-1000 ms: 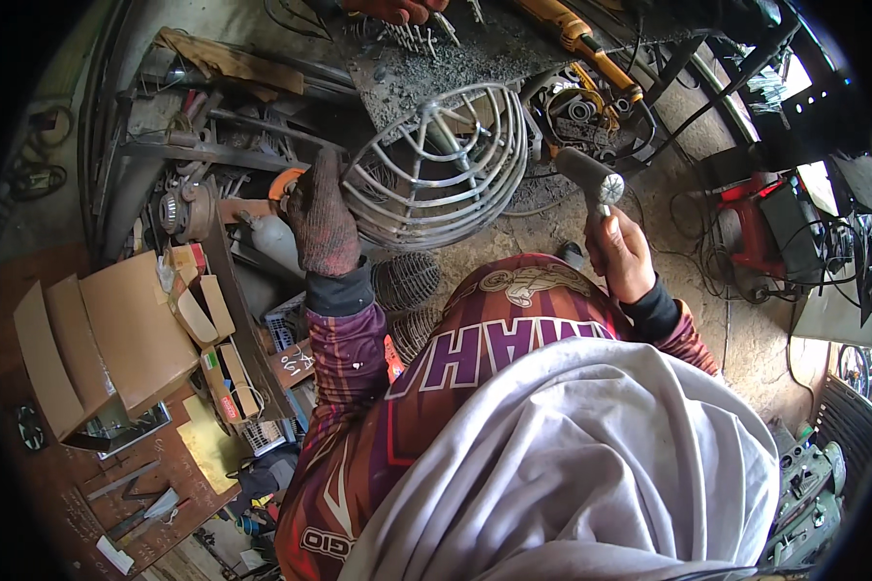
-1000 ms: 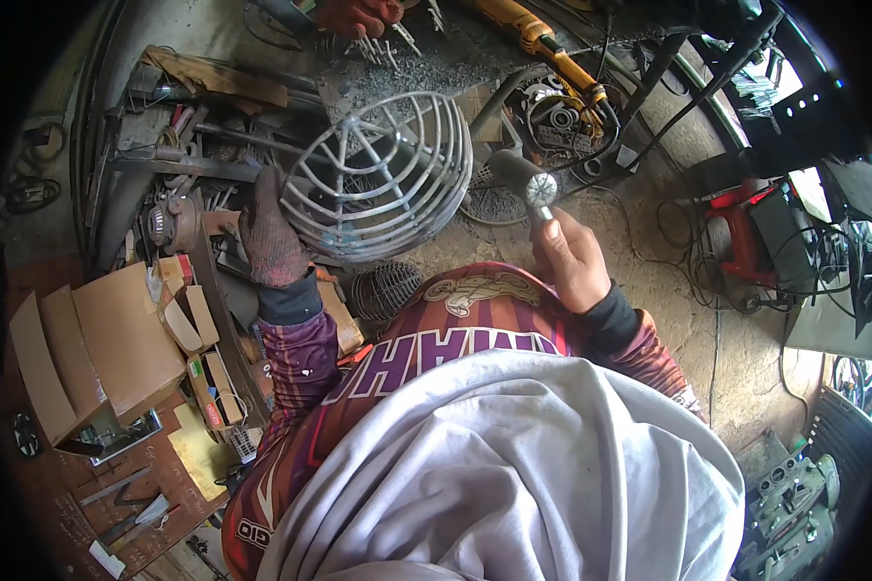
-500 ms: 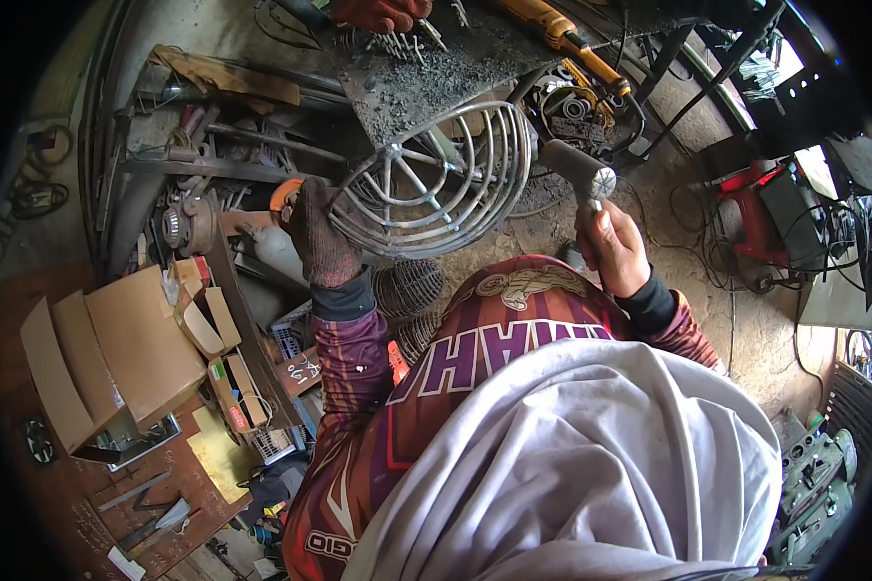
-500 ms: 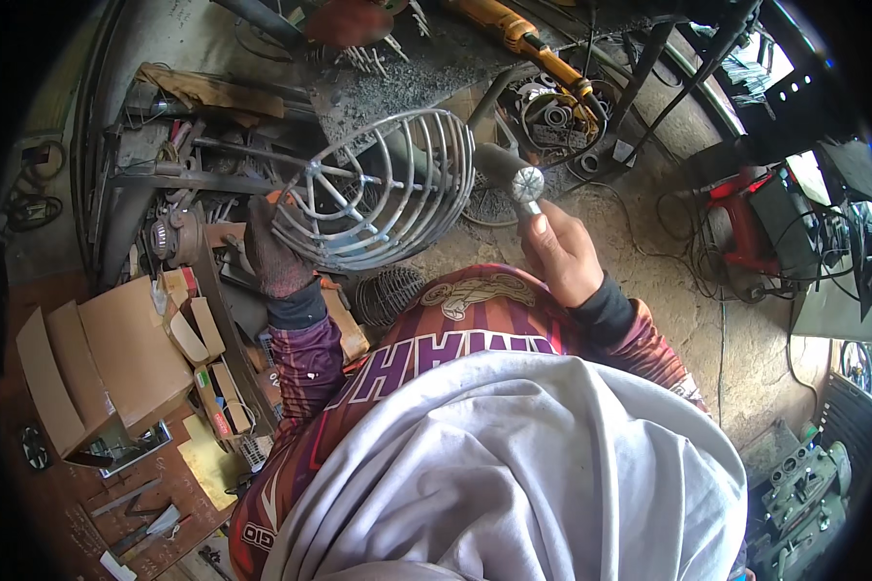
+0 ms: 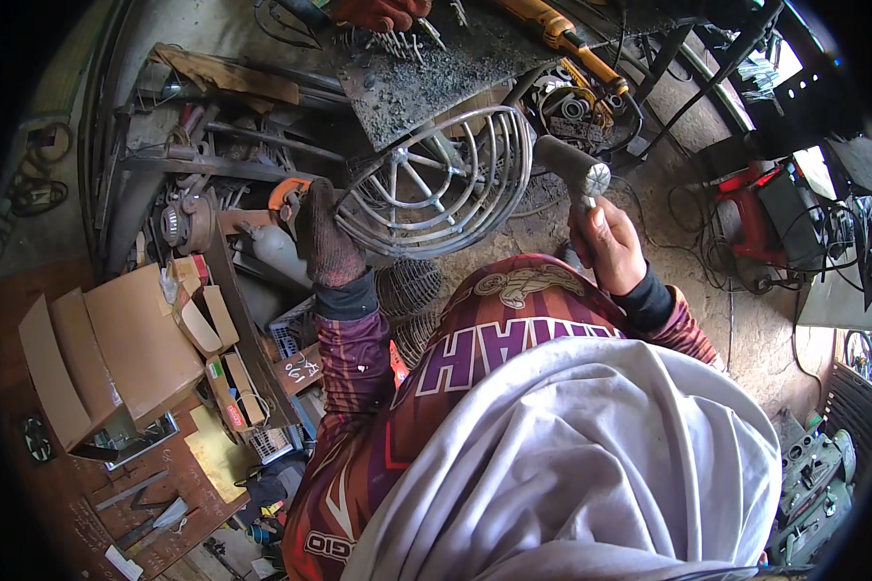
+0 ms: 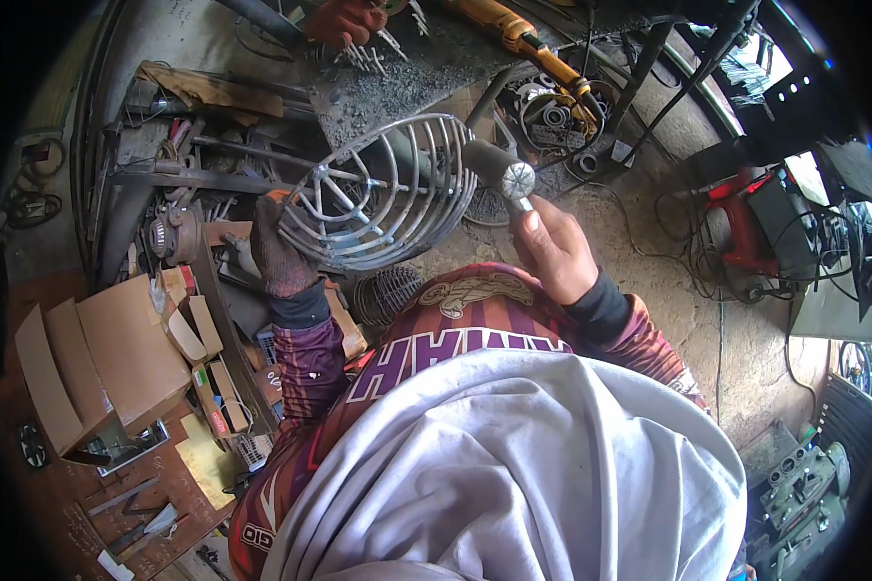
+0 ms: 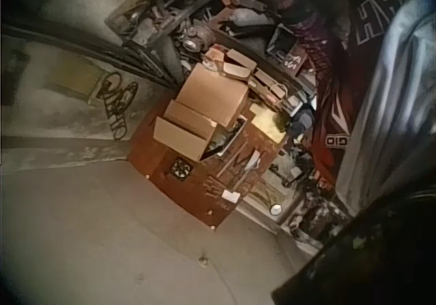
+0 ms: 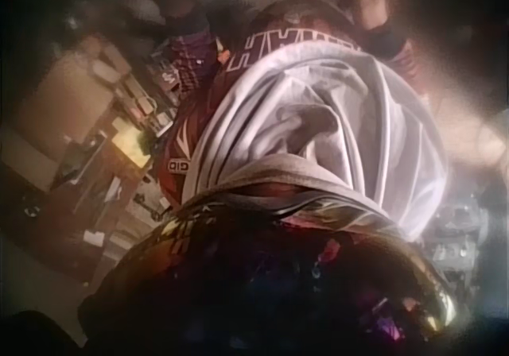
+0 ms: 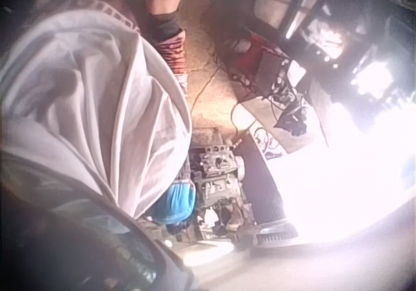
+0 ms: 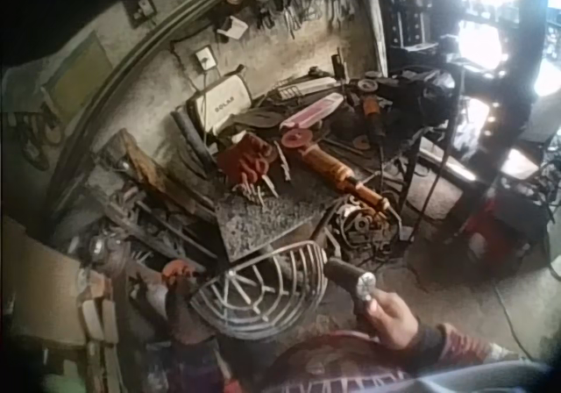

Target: The person uses a hammer to pound and reshape a curved metal mesh structure on a workbench and then uses an angle grinder to cut the metal wires of the structure.

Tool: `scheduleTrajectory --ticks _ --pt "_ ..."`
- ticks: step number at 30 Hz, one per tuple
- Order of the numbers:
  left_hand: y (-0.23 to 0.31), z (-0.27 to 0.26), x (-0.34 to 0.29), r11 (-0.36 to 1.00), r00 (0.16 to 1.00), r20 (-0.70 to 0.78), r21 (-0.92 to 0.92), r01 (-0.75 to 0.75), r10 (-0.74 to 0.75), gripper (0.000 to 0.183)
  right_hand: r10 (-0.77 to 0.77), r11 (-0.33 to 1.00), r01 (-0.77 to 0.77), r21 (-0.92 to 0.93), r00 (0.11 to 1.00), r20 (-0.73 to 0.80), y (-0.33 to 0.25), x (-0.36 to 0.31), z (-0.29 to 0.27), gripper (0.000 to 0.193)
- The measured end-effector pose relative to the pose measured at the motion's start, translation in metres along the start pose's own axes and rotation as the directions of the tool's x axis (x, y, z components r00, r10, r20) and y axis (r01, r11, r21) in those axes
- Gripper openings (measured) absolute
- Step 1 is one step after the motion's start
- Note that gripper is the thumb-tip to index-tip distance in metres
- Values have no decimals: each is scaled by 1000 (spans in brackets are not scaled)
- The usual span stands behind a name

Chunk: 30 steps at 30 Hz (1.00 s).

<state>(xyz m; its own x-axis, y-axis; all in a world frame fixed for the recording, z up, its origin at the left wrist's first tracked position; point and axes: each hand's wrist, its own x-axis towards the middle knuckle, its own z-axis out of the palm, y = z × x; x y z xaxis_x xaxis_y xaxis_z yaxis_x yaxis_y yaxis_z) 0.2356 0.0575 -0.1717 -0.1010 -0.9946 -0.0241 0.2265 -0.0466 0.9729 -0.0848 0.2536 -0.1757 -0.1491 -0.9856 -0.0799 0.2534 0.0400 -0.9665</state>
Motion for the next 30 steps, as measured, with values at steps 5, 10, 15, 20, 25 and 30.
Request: scheduleTrajectory --ticks 5,10,15,20,25,30 --pt "32 42 -22 946 991 -92 316 -67 101 31 14 1000 -14 -2 1000 15 0 0 -1 48" --pt "40 55 -28 694 944 112 652 -305 309 27 37 999 -37 -19 999 -5 3 -1 -1 51" --pt "46 61 -34 824 997 -47 566 -28 66 38 61 998 -60 -22 998 5 -2 0 0 52" --pt "28 43 -29 679 932 111 655 -330 346 40 45 999 -45 2 999 -5 0 1 -2 54" --pt "9 39 -32 801 914 -8 483 -352 406 38 7 996 -8 94 1000 8 -15 3 7 51" --pt "-18 7 -13 491 839 343 692 -530 423 22 -127 989 119 83 988 92 -26 4 17 54"
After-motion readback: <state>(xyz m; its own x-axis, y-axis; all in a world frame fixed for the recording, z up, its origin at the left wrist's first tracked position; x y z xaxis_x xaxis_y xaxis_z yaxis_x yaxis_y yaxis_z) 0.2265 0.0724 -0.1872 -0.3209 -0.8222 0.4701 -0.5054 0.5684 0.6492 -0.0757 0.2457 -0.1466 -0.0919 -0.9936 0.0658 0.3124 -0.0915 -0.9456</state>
